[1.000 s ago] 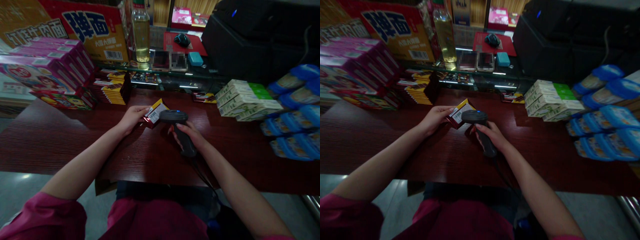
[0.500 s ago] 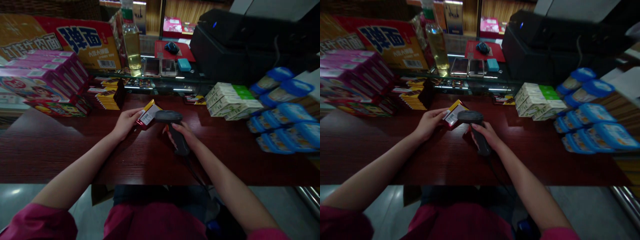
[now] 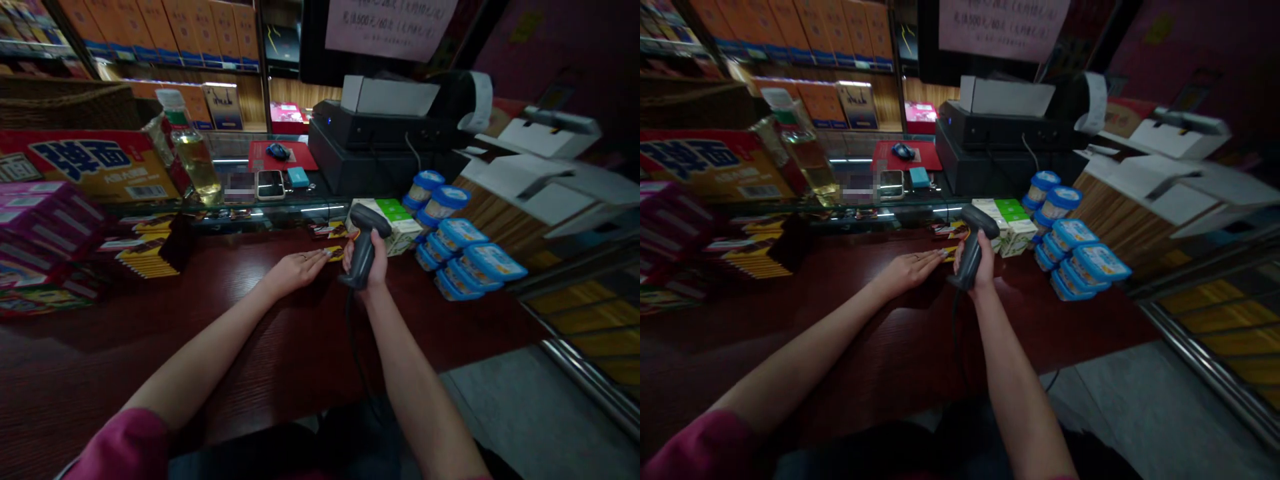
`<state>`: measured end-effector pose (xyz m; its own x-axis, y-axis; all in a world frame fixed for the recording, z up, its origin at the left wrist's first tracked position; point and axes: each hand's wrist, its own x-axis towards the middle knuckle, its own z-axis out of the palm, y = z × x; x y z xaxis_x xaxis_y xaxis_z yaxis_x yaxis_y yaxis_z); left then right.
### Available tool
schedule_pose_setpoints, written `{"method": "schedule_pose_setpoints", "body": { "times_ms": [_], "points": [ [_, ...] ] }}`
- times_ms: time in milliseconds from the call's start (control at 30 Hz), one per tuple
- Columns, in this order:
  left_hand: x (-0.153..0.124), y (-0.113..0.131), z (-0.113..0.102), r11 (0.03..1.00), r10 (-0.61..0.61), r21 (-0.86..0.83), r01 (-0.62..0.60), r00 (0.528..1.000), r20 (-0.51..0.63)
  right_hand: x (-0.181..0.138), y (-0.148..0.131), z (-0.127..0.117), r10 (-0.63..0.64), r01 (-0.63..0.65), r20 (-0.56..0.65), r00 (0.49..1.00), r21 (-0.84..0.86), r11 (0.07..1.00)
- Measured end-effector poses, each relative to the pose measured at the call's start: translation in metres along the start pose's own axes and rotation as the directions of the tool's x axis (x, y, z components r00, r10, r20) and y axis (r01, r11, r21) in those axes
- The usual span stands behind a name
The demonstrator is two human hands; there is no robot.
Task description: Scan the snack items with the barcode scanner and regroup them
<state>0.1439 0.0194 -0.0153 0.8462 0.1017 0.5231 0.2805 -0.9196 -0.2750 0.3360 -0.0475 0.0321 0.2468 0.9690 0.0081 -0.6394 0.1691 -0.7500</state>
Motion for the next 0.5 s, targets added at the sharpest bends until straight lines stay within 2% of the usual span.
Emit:
{"method": "schedule_pose_setpoints", "body": {
  "times_ms": [100,167,367,500],
  "points": [
    [0.030,-0.008,0.024,0.999,0.009,0.039,-0.010,1.000,0.017,0.003,-0.005,-0.005,-0.011,0.012,-0.030,0.999,0.021,1.000],
    [0.040,-0.014,0.034,0.999,-0.028,0.027,0.027,0.999,0.042,0.004,-0.005,-0.006,-0.026,0.027,-0.043,0.999,0.025,0.999],
    [0.044,-0.027,0.047,0.962,-0.227,-0.115,0.248,0.959,0.170,0.002,0.002,-0.002,-0.052,0.053,-0.037,0.998,0.021,0.998],
    [0.049,-0.031,0.050,0.925,-0.281,-0.200,0.323,0.936,0.214,0.002,0.004,-0.001,-0.023,0.023,-0.046,0.999,0.004,1.000]
  ]
}}
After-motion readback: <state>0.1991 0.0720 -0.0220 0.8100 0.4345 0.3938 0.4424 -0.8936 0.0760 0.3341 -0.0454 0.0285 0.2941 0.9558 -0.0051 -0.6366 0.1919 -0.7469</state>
